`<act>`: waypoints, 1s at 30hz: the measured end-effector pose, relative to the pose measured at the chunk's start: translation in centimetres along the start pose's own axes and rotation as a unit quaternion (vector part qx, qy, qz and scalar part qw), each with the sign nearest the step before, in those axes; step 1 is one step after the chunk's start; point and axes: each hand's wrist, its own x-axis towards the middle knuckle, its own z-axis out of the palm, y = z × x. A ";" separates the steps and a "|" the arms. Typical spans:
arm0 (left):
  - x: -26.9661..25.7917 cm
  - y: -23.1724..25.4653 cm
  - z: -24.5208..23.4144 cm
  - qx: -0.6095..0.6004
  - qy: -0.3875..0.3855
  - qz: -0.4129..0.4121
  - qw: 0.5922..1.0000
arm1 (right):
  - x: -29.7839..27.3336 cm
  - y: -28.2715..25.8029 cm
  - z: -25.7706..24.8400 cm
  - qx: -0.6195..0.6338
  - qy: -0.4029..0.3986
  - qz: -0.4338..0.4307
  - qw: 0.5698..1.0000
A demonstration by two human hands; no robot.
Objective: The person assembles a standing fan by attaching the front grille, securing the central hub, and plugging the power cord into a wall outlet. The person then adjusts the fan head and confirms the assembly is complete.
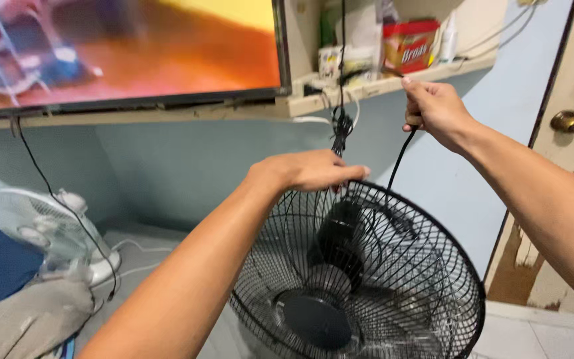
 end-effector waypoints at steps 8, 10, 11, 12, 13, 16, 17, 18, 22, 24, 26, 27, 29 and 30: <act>0.8 2.5 -0.2 0.027 -0.068 -0.080 0.994 | 3.0 -4.2 -4.6 0.043 0.018 -0.006 0.999; 0.9 2.8 -0.1 0.028 -0.074 -0.090 0.993 | 3.5 -4.7 -4.7 0.037 0.021 0.019 0.999; 1.0 3.0 0.0 0.026 -0.077 -0.097 0.992 | 3.6 -4.8 -4.6 0.020 0.024 0.024 0.999; 1.0 3.3 -0.1 0.023 -0.080 -0.105 0.991 | 3.8 -5.1 -4.4 0.003 0.025 0.029 0.999; 1.0 3.5 -0.1 0.020 -0.083 -0.112 0.990 | 4.0 -5.4 -4.2 -0.015 0.027 0.034 0.999; 1.3 4.4 0.1 0.049 -0.084 -0.105 0.990 | 4.0 -5.7 -3.4 -0.077 0.011 0.032 0.996; 1.4 4.8 0.1 0.060 -0.083 -0.100 0.990 | 4.1 -5.8 -3.1 -0.104 0.005 0.038 0.994; 1.5 5.1 0.2 0.070 -0.084 -0.095 0.989 | 4.1 -5.7 -3.0 -0.130 -0.002 0.045 0.990; 2.0 6.3 0.6 0.081 -0.090 -0.091 0.988 | 5.2 -4.6 -2.9 -0.200 -0.037 0.015 0.979; 2.2 6.7 0.6 0.084 -0.080 -0.090 0.989 | 6.6 -3.7 -3.0 -0.280 0.018 -0.010 0.960; 2.3 6.7 0.6 0.087 -0.073 -0.090 0.989 | 8.5 -2.6 -3.2 -0.341 0.057 -0.114 0.931; 2.4 6.5 0.8 0.086 -0.072 -0.090 0.990 | 9.5 -2.0 -3.4 -0.361 0.068 -0.202 0.908; 2.6 6.2 0.8 0.089 -0.058 -0.077 0.991 | 11.5 -1.5 -3.4 -0.384 0.081 -0.268 0.880; 2.4 6.1 0.9 0.092 -0.051 -0.066 0.992 | 12.3 -1.3 -3.0 -0.387 0.082 -0.241 0.886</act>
